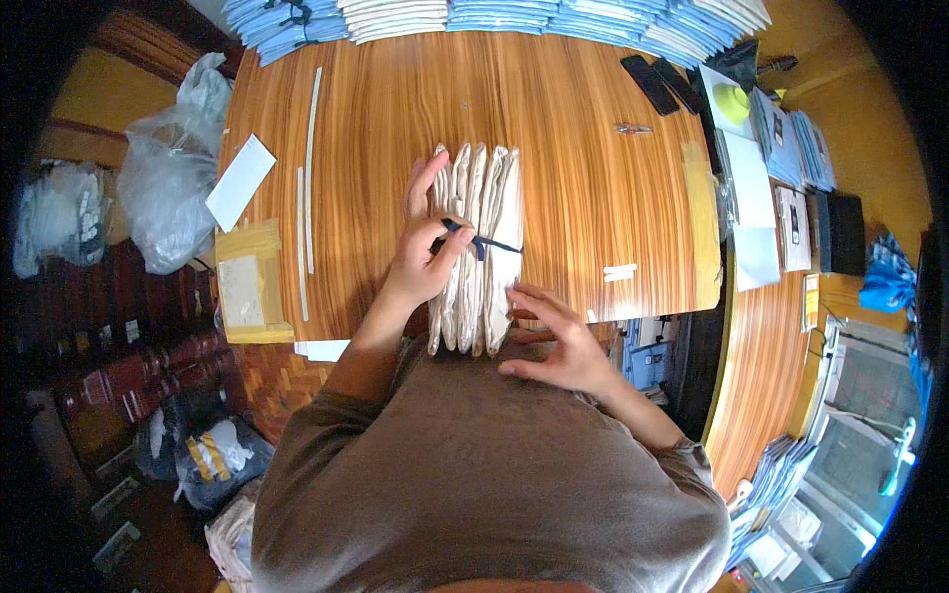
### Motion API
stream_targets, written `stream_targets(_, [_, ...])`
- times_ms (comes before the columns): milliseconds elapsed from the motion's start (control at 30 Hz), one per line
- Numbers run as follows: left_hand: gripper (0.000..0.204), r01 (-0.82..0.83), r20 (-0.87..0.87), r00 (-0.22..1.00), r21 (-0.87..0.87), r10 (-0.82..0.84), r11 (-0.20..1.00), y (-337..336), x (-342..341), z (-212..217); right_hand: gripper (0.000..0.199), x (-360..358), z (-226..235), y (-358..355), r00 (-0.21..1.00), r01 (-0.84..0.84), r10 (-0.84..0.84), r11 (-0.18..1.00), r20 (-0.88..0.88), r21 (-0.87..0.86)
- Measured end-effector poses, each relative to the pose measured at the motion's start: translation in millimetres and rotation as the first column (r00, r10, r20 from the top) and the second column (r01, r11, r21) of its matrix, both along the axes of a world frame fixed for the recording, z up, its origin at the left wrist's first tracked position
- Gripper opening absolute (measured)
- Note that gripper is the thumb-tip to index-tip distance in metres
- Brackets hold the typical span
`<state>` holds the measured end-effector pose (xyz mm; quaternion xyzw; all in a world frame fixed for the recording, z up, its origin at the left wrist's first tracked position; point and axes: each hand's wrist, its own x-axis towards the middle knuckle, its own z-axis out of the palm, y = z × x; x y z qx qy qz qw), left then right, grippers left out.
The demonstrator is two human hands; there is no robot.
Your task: The person bundles multiple packaged shirts together using a black strap, tightening and securing the strap by hand before placing the bundle aside and arranging other individual packaged shirts on a wooden table.
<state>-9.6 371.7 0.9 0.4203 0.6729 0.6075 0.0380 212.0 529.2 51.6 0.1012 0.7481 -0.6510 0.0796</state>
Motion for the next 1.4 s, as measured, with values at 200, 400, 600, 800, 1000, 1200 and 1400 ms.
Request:
stream_targets(200, [0.020,0.035,-0.085,0.995,-0.203,-0.054,0.979,-11,-8,20,0.070,-109,-71,98,0.887,0.269,-0.211,0.959,-0.410,0.088])
stream_targets(400, [0.020,-0.108,-0.157,0.985,-0.238,0.071,0.965,-6,0,28,0.072,-229,-113,92,0.998,-0.005,-0.024,0.860,-0.051,-0.511])
stream_targets(600, [0.019,-0.103,-0.066,0.994,-0.203,0.091,0.974,-1,9,24,0.064,-219,-118,95,0.981,0.085,-0.140,0.932,-0.134,-0.354])
stream_targets(800, [0.017,-0.132,0.030,0.990,-0.175,0.139,0.976,9,9,18,0.028,-139,-31,60,0.748,0.489,-0.168,0.794,-0.642,0.361])
stream_targets(1000, [0.014,-0.036,0.477,0.876,0.215,-0.073,0.976,23,14,10,0.031,-108,13,18,0.889,0.255,0.140,0.640,-0.436,0.725])
stream_targets(1200, [0.011,-0.099,-0.066,0.993,0.000,0.099,0.995,20,8,36,0.016,-100,27,43,0.861,0.063,0.383,0.571,-0.334,0.819])
stream_targets(1400, [0.012,-0.439,-0.336,0.857,-0.080,0.390,0.895,6,-14,50,0.017,-65,18,79,0.867,-0.117,0.487,0.403,-0.105,0.908])
